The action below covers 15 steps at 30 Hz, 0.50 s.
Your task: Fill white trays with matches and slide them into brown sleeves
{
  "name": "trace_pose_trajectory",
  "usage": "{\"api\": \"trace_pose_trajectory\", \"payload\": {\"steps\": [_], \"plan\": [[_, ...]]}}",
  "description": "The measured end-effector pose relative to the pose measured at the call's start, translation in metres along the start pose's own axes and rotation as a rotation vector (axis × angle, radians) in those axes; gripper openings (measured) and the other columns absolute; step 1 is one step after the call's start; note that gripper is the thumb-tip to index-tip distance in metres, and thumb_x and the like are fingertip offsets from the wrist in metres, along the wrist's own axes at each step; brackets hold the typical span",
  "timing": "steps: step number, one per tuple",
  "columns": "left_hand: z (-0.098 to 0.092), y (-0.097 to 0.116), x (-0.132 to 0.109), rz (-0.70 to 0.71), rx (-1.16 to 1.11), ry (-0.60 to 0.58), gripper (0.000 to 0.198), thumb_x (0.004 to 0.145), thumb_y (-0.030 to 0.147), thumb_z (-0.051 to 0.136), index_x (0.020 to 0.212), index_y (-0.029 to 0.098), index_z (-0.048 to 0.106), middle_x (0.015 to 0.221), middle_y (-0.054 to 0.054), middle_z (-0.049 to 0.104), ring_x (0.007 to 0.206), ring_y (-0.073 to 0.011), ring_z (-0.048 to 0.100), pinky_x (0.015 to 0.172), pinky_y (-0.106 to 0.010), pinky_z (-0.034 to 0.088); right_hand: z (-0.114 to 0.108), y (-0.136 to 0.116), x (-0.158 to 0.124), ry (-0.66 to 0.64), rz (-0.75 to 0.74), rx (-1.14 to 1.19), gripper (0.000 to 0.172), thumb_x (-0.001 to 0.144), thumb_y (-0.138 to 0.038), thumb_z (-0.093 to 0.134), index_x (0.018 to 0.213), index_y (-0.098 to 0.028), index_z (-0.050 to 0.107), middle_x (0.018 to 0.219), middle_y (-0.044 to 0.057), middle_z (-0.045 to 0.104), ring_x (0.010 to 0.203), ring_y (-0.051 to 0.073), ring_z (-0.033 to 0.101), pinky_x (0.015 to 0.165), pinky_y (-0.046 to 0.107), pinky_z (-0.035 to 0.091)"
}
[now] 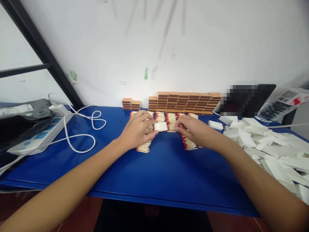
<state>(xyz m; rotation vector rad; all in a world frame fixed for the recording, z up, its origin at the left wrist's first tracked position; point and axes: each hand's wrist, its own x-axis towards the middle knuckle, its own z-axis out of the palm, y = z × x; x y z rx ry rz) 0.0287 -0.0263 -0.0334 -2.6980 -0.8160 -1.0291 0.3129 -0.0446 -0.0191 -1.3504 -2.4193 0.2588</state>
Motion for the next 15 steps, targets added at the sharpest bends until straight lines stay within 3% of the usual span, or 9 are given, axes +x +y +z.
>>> {"api": "trace_pose_trajectory", "payload": {"steps": [7,15], "plan": [[-0.001,0.014,0.002,0.035,-0.040,0.017,0.023,0.094,0.032,0.076,0.112,0.018,0.076,0.114,-0.010,0.075,0.114,-0.0306,0.064,0.102,-0.050,0.054,0.006,-0.024,-0.001,0.114,-0.079,0.031,0.012,0.104,-0.026,0.050,0.095,-0.023,0.057,0.097,0.009,0.065,0.090,0.025,0.060,0.077,0.035,0.045],[-0.002,0.019,0.003,0.038,-0.084,-0.003,0.019,0.095,0.034,0.074,0.110,0.021,0.077,0.112,-0.010,0.075,0.113,-0.0308,0.064,0.101,-0.052,0.054,0.021,-0.033,0.000,0.073,-0.095,-0.074,0.015,0.104,-0.020,0.046,0.095,-0.021,0.057,0.099,0.011,0.064,0.094,0.026,0.061,0.082,0.038,0.046]]}}
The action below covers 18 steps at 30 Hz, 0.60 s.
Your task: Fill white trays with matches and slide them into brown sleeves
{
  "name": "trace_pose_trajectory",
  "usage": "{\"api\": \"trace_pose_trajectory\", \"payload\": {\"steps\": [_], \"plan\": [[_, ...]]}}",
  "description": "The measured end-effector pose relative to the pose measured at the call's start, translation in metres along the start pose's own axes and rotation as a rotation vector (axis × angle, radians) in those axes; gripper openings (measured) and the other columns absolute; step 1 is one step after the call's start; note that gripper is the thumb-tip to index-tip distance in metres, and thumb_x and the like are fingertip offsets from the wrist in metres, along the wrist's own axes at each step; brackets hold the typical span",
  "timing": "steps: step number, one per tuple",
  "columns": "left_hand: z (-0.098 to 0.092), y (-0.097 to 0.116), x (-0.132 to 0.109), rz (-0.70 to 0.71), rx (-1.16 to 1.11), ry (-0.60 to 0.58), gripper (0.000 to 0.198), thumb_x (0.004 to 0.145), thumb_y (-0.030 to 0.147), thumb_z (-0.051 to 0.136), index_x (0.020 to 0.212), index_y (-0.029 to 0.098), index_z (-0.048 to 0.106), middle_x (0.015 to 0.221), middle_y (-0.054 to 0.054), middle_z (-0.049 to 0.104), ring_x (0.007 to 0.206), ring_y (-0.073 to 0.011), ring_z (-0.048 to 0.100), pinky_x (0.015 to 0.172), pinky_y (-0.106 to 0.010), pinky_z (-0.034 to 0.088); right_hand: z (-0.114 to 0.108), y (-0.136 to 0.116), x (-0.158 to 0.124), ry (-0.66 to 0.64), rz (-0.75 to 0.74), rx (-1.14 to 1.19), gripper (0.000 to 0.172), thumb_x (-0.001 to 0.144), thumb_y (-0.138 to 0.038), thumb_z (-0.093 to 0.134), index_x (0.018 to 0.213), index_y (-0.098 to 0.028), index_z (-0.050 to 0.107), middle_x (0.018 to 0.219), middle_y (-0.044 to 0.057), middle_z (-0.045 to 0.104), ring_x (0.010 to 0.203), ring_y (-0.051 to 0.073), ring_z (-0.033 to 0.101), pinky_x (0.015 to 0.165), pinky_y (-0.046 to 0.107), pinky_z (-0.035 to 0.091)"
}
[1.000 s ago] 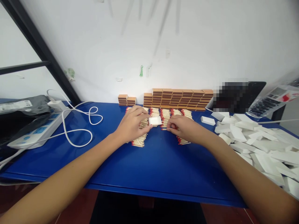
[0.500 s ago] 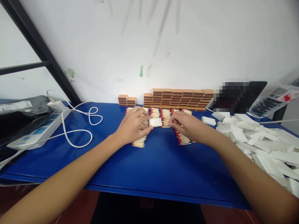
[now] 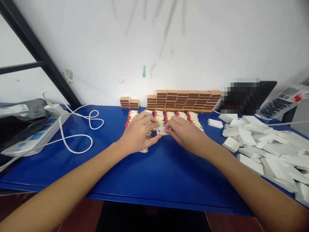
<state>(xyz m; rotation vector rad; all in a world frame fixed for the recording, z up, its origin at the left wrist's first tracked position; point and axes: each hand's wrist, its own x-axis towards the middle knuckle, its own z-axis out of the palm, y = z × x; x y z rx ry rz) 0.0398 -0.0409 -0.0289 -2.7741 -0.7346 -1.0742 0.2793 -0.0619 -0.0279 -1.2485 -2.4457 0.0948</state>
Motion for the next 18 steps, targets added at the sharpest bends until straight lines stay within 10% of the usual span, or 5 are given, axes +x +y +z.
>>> {"api": "trace_pose_trajectory", "payload": {"steps": [9,18], "plan": [[0.000,-0.005,-0.002,-0.034,0.017,0.006,0.023,0.094,0.034,0.076,0.112,0.021,0.078,0.113,-0.010,0.076,0.114,-0.0300,0.064,0.103,-0.052,0.054,-0.021,0.017,-0.001,0.081,0.032,0.021,0.014,0.101,-0.025,0.054,0.093,-0.021,0.065,0.092,0.008,0.066,0.081,0.022,0.060,0.071,0.033,0.043],[0.000,-0.014,-0.003,-0.099,0.052,0.066,0.025,0.091,0.033,0.080,0.111,0.019,0.077,0.110,-0.009,0.076,0.112,-0.0299,0.064,0.100,-0.051,0.055,-0.005,0.047,0.004,-0.110,0.048,-0.053,0.013,0.095,-0.022,0.061,0.088,-0.020,0.072,0.090,0.009,0.069,0.087,0.024,0.062,0.075,0.034,0.044]]}}
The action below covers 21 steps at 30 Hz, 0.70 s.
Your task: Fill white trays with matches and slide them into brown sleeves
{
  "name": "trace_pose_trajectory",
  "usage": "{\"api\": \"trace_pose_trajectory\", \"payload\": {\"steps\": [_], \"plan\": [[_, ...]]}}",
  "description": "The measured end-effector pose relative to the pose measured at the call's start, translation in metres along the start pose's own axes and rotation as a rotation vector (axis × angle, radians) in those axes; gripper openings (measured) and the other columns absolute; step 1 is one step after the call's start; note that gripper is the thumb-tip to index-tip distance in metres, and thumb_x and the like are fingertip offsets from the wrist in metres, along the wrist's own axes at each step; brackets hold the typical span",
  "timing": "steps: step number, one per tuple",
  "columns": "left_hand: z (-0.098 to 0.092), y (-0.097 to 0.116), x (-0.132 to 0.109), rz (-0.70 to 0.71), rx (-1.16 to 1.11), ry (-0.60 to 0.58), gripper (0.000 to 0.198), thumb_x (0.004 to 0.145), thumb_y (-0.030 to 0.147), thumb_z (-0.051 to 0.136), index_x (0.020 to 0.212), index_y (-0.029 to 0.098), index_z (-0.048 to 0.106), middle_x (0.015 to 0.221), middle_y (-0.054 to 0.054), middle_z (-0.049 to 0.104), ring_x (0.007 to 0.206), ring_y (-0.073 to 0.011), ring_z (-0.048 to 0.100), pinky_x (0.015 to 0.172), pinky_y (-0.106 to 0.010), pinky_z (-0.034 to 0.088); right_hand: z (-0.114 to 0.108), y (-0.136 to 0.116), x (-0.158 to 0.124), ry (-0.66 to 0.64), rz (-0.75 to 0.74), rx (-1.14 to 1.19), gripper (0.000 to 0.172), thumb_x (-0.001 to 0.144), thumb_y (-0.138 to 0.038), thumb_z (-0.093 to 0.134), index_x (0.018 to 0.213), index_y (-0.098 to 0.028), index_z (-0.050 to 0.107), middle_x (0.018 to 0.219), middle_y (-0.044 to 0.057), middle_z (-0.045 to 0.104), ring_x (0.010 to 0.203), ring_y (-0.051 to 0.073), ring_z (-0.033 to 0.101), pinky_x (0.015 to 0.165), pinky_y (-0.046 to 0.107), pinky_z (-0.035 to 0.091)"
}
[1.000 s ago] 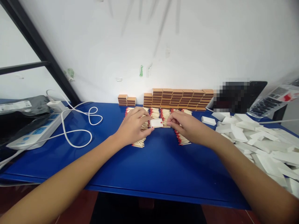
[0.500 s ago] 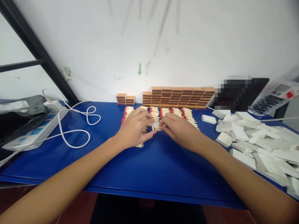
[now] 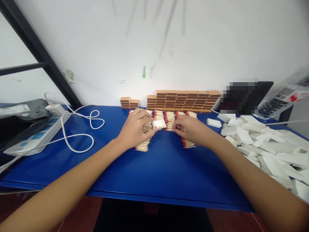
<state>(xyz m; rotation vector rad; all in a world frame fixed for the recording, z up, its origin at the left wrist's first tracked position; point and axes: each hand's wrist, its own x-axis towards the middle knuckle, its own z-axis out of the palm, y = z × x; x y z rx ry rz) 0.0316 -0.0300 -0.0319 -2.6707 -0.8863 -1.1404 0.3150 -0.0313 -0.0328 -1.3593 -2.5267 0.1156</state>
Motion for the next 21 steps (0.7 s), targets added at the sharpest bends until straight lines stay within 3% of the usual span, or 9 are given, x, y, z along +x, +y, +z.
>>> {"api": "trace_pose_trajectory", "payload": {"steps": [10,21], "plan": [[-0.0002,-0.0003,-0.0006,-0.009,0.013,0.003,0.027,0.093,0.035,0.080,0.112,0.016,0.077,0.111,-0.010,0.076,0.115,-0.0305,0.064,0.101,-0.051,0.055,-0.0002,-0.0075,-0.0010,0.004,0.028,0.029,0.013,0.093,-0.023,0.064,0.079,-0.021,0.062,0.082,0.006,0.065,0.078,0.022,0.058,0.069,0.032,0.041],[0.0018,-0.0011,-0.0012,-0.026,-0.007,-0.022,0.027,0.092,0.035,0.080,0.113,0.019,0.077,0.111,-0.009,0.075,0.114,-0.0292,0.064,0.100,-0.049,0.055,0.0022,-0.0084,-0.0001,-0.033,0.053,0.041,0.011,0.094,-0.017,0.060,0.087,-0.020,0.068,0.086,0.007,0.066,0.082,0.022,0.060,0.072,0.031,0.043]]}}
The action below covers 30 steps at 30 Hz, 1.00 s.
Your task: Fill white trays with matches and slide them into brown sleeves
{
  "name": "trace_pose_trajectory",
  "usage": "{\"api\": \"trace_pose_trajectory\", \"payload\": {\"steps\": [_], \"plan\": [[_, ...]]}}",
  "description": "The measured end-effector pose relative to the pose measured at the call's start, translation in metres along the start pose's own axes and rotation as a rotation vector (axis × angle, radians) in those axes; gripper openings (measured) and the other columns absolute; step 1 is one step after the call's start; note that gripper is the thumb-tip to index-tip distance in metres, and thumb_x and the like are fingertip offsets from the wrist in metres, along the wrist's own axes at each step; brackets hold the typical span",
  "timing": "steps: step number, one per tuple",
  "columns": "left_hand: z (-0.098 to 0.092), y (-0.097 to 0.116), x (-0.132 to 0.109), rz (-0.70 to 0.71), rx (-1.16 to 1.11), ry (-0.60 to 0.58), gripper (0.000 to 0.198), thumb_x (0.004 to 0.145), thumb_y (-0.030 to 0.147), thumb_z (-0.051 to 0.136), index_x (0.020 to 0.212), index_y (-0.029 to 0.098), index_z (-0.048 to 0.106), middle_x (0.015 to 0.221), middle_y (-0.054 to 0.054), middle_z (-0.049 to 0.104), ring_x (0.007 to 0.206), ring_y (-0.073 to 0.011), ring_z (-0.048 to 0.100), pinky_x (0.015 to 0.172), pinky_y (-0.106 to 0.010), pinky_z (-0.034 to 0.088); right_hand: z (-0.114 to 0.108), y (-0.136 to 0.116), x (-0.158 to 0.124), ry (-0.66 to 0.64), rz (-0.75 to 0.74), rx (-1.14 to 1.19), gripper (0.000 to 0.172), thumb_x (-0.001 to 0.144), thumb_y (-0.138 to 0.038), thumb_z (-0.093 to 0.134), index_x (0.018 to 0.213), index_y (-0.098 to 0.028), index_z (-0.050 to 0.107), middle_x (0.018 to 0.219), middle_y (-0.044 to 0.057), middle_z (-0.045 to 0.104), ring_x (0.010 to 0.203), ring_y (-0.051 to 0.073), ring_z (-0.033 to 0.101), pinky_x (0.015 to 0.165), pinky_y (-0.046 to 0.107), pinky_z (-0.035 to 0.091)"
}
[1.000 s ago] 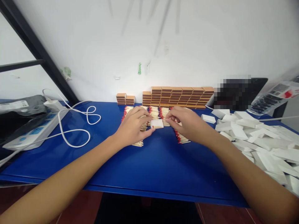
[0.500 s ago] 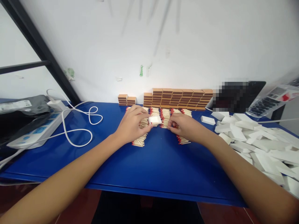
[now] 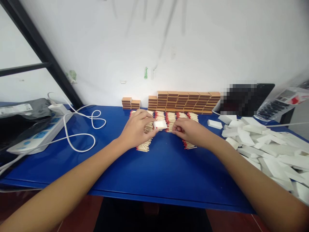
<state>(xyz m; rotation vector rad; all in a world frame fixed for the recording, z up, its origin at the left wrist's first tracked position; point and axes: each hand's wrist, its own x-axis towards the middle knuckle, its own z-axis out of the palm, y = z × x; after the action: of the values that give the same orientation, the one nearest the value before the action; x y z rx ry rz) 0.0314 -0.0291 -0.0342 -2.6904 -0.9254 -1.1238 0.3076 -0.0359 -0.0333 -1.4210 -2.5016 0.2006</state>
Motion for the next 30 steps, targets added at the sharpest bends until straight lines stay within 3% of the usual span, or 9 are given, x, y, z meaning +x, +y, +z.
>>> {"api": "trace_pose_trajectory", "payload": {"steps": [21,30], "plan": [[0.000,-0.001,0.000,0.022,0.001,-0.028,0.027,0.092,0.034,0.079,0.113,0.017,0.077,0.110,-0.010,0.075,0.113,-0.0296,0.064,0.100,-0.049,0.056,-0.007,-0.008,-0.002,-0.063,0.030,-0.026,0.013,0.096,-0.018,0.059,0.085,-0.020,0.065,0.085,0.007,0.069,0.079,0.022,0.060,0.068,0.031,0.041],[-0.001,0.003,0.000,0.038,0.006,-0.041,0.026,0.093,0.033,0.077,0.112,0.017,0.078,0.111,-0.010,0.075,0.112,-0.0295,0.064,0.102,-0.050,0.055,-0.027,-0.005,-0.009,0.094,0.000,-0.006,0.018,0.101,-0.031,0.055,0.087,-0.021,0.064,0.090,0.009,0.065,0.082,0.023,0.061,0.070,0.033,0.044]]}}
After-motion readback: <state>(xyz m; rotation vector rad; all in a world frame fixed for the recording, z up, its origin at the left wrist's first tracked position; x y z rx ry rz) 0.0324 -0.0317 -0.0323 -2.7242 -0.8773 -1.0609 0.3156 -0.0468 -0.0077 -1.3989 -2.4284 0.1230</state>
